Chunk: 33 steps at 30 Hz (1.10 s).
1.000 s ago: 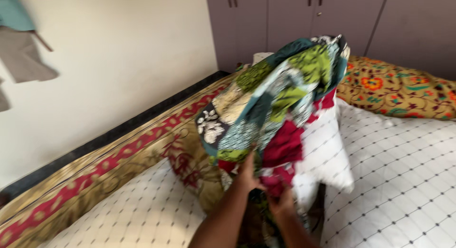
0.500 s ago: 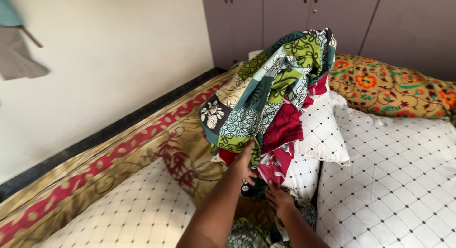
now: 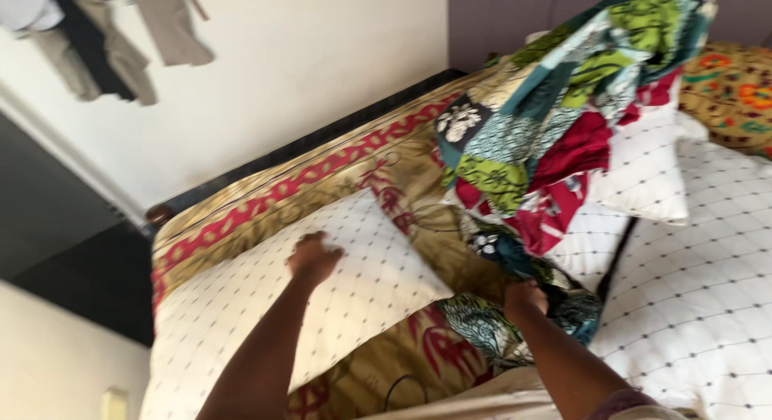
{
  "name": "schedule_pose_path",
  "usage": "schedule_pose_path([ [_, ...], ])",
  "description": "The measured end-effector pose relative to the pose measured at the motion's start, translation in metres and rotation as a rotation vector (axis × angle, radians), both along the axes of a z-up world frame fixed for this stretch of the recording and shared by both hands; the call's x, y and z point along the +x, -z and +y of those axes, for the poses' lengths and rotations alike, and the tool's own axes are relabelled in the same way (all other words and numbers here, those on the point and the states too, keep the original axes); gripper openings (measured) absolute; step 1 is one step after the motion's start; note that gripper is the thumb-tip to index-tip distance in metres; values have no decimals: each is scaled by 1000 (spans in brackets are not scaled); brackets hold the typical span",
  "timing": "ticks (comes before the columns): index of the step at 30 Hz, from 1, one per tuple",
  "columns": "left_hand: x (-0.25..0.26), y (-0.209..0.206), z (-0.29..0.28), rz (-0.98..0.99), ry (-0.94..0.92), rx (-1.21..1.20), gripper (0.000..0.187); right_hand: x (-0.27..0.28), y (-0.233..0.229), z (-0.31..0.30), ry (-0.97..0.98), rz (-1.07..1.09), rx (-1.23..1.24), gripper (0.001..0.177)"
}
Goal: The person puts a patterned pillowcase onto a pillow by hand and smooths the fabric while working on a bed.
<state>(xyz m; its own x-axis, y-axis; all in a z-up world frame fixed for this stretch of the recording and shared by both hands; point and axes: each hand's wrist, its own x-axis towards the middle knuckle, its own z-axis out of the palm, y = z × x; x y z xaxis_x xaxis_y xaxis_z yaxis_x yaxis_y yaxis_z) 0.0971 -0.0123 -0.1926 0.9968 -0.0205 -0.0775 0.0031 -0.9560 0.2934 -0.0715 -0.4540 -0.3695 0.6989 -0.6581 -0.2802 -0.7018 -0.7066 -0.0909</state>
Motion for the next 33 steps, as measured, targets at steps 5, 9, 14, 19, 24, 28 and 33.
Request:
schedule_pose_path([
  [5,-64,-19,116,8,-362,164,84,14,-38,51,-687,255,-65,26],
  [9,-103,-9,201,26,-653,77,82,78,-76,97,-451,-173,4,25],
  [14,-127,42,322,122,-766,-324,100,130,-87,140,-382,-303,232,79],
  [19,-134,64,345,212,-627,-1102,110,117,-57,164,-326,-794,616,91],
  [24,-96,14,267,-85,-855,-804,126,116,-67,110,88,-742,572,83],
  [28,-99,-8,218,30,-595,-1129,113,88,-93,12,222,-687,598,76],
  [33,-116,59,228,471,-343,-1031,135,20,-83,-28,10,-226,409,68],
])
